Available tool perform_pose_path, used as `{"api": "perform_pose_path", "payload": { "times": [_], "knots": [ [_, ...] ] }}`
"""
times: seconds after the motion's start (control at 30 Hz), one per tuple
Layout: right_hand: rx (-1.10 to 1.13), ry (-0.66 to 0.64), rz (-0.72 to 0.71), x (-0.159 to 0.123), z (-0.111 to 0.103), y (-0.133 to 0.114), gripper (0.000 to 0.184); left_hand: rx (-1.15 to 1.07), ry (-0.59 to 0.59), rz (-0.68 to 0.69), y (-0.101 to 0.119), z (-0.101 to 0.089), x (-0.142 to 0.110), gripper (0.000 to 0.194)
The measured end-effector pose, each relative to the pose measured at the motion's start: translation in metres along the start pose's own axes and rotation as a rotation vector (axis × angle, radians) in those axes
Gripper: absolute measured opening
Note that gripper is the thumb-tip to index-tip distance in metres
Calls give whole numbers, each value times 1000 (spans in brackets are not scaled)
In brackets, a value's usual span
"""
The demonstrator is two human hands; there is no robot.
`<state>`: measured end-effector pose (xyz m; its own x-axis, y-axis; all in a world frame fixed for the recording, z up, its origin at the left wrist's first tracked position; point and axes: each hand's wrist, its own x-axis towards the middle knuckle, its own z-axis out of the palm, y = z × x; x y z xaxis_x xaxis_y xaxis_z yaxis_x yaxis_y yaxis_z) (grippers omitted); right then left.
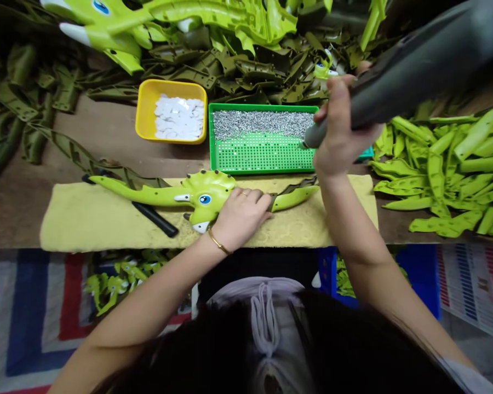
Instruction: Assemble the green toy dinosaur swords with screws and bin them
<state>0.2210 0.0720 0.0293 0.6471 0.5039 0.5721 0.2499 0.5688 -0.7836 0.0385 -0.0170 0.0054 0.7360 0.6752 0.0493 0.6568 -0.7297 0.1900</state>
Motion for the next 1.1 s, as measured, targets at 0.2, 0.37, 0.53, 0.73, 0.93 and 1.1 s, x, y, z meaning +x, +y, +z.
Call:
{"api": "perform_pose_path", "payload": {
  "times": [0.2,0.37,0.53,0.73,0.93,1.1],
  "knots": [
    [-149,-44,36,-8,16,54,39,25,149,81,-14,2,-15,30],
    [-72,-29,23,-11,14,48,40,-49,165,36,-15,3,-14,28],
    [-57,-43,53,-4,18,36,41,-82,136,4,-14,0,-14,23],
    [134,-116,-9,-15,-7,-28,24,-122,146,-11,-15,3,-14,26],
    [217,-321,73,-70,-41,-72,31,-144,139,-29,-15,5,-12,25],
    [164,-364,69,-88,-48,-53,33,-135,135,-37,-14,6,-11,24]
  ]
}}
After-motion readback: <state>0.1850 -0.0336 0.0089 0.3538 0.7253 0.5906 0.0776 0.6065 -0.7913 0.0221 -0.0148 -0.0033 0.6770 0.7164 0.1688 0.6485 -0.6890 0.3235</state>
